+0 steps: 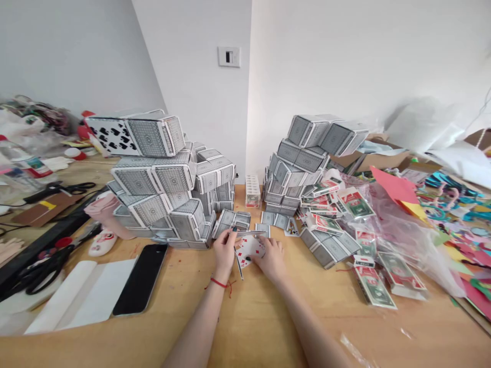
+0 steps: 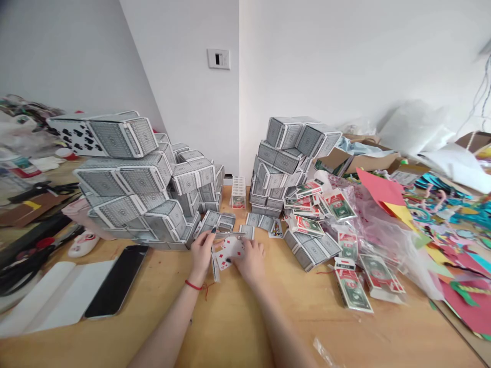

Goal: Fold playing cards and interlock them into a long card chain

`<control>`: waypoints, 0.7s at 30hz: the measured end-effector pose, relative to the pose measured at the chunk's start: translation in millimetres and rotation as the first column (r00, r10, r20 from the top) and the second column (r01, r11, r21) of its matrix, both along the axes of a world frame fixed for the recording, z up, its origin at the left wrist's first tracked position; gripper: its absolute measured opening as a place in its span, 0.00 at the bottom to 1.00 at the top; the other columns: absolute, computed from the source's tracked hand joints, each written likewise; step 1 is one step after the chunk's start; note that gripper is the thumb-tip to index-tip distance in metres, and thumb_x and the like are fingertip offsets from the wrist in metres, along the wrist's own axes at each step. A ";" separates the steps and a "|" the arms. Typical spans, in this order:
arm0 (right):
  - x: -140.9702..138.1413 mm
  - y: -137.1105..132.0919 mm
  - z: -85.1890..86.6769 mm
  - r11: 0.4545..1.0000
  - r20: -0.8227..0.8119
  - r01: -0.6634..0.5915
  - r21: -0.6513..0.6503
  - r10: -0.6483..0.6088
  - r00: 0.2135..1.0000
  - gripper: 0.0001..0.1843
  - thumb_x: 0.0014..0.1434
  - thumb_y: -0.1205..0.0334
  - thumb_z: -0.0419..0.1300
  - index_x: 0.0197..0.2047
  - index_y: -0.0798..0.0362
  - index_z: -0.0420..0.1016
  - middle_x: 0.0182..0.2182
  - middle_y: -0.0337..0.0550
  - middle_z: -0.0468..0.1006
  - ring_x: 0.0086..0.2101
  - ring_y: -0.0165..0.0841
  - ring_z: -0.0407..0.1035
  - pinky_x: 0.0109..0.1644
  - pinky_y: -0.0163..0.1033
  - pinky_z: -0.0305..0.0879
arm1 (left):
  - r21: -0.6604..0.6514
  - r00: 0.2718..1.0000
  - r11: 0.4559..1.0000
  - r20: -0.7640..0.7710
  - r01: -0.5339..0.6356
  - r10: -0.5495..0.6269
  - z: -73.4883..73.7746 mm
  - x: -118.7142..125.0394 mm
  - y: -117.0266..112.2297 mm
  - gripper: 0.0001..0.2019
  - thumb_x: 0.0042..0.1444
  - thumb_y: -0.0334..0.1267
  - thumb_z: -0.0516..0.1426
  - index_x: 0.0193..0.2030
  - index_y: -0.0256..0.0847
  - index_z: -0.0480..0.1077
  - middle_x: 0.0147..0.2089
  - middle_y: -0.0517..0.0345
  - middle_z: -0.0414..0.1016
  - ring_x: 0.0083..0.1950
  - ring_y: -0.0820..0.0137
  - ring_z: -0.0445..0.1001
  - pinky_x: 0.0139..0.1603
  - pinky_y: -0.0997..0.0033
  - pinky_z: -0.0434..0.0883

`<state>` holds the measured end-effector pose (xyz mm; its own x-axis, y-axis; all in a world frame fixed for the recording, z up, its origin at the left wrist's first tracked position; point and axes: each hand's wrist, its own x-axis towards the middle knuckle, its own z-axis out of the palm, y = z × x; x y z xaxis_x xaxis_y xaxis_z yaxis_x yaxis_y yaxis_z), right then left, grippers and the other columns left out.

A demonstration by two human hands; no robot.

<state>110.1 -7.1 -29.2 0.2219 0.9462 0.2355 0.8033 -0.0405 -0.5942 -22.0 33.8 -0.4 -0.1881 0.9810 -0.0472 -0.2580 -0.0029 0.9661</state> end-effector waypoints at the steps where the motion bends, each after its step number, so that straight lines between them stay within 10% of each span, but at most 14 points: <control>1: 1.8 0.9 -0.9 1.000 -0.026 0.011 0.004 -0.011 1.000 0.29 0.35 0.56 0.67 0.45 0.47 0.69 0.36 0.49 0.71 0.39 0.46 0.61 0.40 0.45 0.55 | 0.000 1.000 1.000 -0.004 0.005 -0.005 -0.2 0.4 -0.2 0.11 0.41 0.43 0.58 0.28 0.36 0.69 0.29 0.60 0.69 0.31 0.71 0.70 0.33 0.68 0.73; 11: 36.4 13.5 -9.3 0.995 -0.613 -0.081 -0.052 0.032 0.790 0.10 0.40 0.58 0.60 0.28 0.54 0.72 0.21 0.38 0.72 0.21 0.32 0.64 0.25 0.35 0.58 | -0.006 1.000 1.000 -0.014 -0.003 0.003 -3.8 -3.1 1.6 0.11 0.41 0.42 0.58 0.28 0.36 0.69 0.27 0.63 0.66 0.29 0.73 0.67 0.29 0.70 0.72; 21: 55.9 11.2 1.7 1.000 -0.664 0.021 -0.014 -0.025 0.747 0.17 0.43 0.48 0.59 0.27 0.55 0.71 0.17 0.39 0.71 0.19 0.30 0.63 0.21 0.33 0.57 | -0.006 0.998 0.999 0.046 -0.036 0.036 0.9 -9.9 3.4 0.09 0.41 0.40 0.57 0.21 0.36 0.66 0.23 0.63 0.61 0.27 0.76 0.61 0.25 0.75 0.71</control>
